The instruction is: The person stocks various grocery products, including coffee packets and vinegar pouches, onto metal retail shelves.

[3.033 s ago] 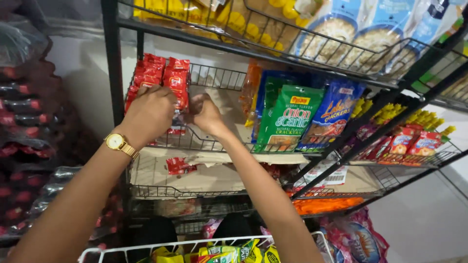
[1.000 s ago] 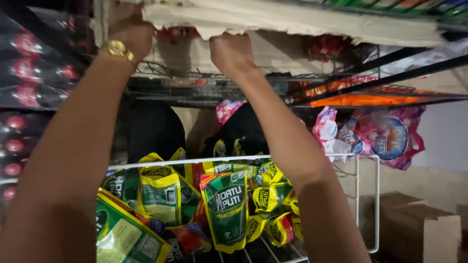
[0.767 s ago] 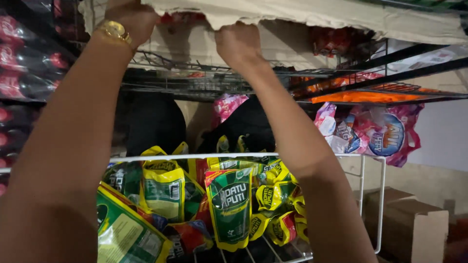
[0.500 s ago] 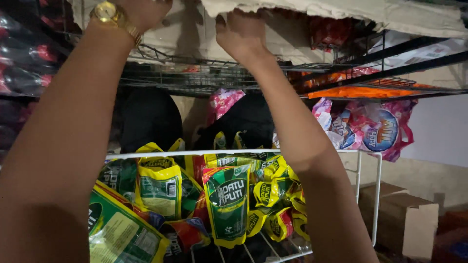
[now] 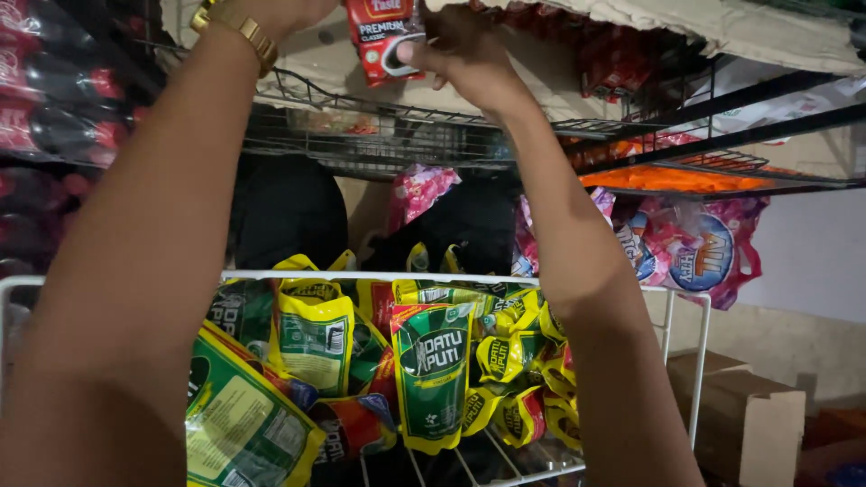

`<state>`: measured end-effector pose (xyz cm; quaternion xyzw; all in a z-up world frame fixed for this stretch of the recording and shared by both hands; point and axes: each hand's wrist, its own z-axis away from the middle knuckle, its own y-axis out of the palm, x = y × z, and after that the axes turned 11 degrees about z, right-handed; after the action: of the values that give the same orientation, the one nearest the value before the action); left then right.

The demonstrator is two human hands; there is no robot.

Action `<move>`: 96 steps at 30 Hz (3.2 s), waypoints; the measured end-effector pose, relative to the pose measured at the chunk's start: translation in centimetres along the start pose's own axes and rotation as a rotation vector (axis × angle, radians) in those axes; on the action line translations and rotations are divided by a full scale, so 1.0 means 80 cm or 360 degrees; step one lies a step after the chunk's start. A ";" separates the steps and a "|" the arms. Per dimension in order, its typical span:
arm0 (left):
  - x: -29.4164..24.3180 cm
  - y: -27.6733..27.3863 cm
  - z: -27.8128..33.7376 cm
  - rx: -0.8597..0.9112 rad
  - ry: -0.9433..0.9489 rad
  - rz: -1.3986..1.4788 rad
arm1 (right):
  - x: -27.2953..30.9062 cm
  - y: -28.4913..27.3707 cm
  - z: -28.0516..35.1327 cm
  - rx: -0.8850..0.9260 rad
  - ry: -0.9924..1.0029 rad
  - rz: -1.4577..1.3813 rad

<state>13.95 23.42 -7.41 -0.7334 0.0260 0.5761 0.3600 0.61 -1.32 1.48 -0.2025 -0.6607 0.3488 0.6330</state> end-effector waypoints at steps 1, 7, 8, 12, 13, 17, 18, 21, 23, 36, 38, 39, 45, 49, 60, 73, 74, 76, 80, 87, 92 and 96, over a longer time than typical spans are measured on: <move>0.000 0.003 -0.002 -0.0002 -0.0030 0.0135 | -0.004 -0.002 -0.001 -0.0019 -0.0011 -0.0010; 0.002 0.015 -0.008 -0.0009 -0.0150 0.0675 | -0.022 0.003 -0.008 -0.0097 0.0003 -0.0218; 0.003 0.017 -0.008 -0.0010 -0.0181 0.0810 | -0.022 0.006 -0.008 -0.0133 -0.0008 -0.0289; 0.104 0.042 -0.041 0.0311 0.0117 0.1522 | -0.043 0.011 -0.016 -0.0121 0.0072 -0.0288; 0.085 0.040 -0.035 0.0218 0.0009 0.1260 | -0.053 0.013 -0.018 -0.0103 0.0000 -0.0376; 0.138 0.052 -0.042 0.0301 0.0294 0.1338 | -0.031 0.020 -0.011 -0.0135 0.0004 -0.0212; 0.069 0.054 -0.019 0.0302 0.0293 0.1339 | -0.036 0.023 -0.012 -0.0135 0.0005 -0.0212; -0.059 0.010 0.024 0.0108 -0.0108 0.0561 | -0.047 0.030 -0.014 -0.0134 -0.0169 -0.0273; -0.062 0.007 0.027 0.0116 -0.0092 0.0621 | -0.051 0.033 -0.014 -0.0146 -0.0189 -0.0279; -0.046 0.015 0.007 0.0128 -0.0187 0.0448 | -0.009 0.005 0.001 -0.0100 0.0078 -0.0206; -0.056 0.013 0.007 0.0134 -0.0207 0.0598 | -0.008 0.001 0.000 -0.0105 0.0201 0.0002; -0.033 0.028 0.004 0.0132 -0.0200 0.0596 | -0.032 0.006 -0.003 -0.0111 0.0197 0.0005; -0.067 0.016 -0.006 0.0405 0.0109 -0.0647 | -0.034 -0.010 0.007 -0.0318 -0.0436 0.0978; -0.174 0.009 0.036 0.0658 0.0063 -0.0646 | 0.059 -0.047 0.049 -0.0218 -0.0338 0.0999; -0.517 -0.133 0.263 0.0077 0.0465 -0.0851 | 0.335 -0.159 0.215 -0.0554 -0.0349 0.0612; -0.453 -0.216 0.221 -0.1059 0.1171 -0.0365 | 0.357 -0.180 0.027 -0.0878 -0.0832 0.0323; -0.443 -0.217 0.211 -0.1076 0.1197 -0.0410 | 0.364 -0.173 0.020 -0.0766 -0.0849 0.0282; -0.431 -0.215 0.198 -0.1077 0.1178 -0.0423 | 0.348 -0.161 -0.010 -0.0683 -0.0867 0.0274; -0.412 -0.214 0.182 -0.1080 0.1162 -0.0624 | 0.338 -0.144 -0.033 -0.0526 -0.0880 0.0280; -0.406 -0.217 0.183 -0.1089 0.1108 -0.0809 | 0.320 -0.139 -0.038 -0.0453 -0.0852 -0.0045; -0.407 -0.215 0.180 -0.1085 0.1122 -0.0879 | 0.319 -0.141 -0.038 -0.0414 -0.0703 -0.0158; -0.418 -0.214 0.187 -0.1072 0.1155 -0.0791 | 0.352 -0.144 0.002 -0.0541 -0.0536 -0.0028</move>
<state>-1.84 31.83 28.82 -0.9435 -0.2112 0.1605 0.1985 -0.83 10.80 29.32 -0.2392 -0.8080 0.2559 0.4737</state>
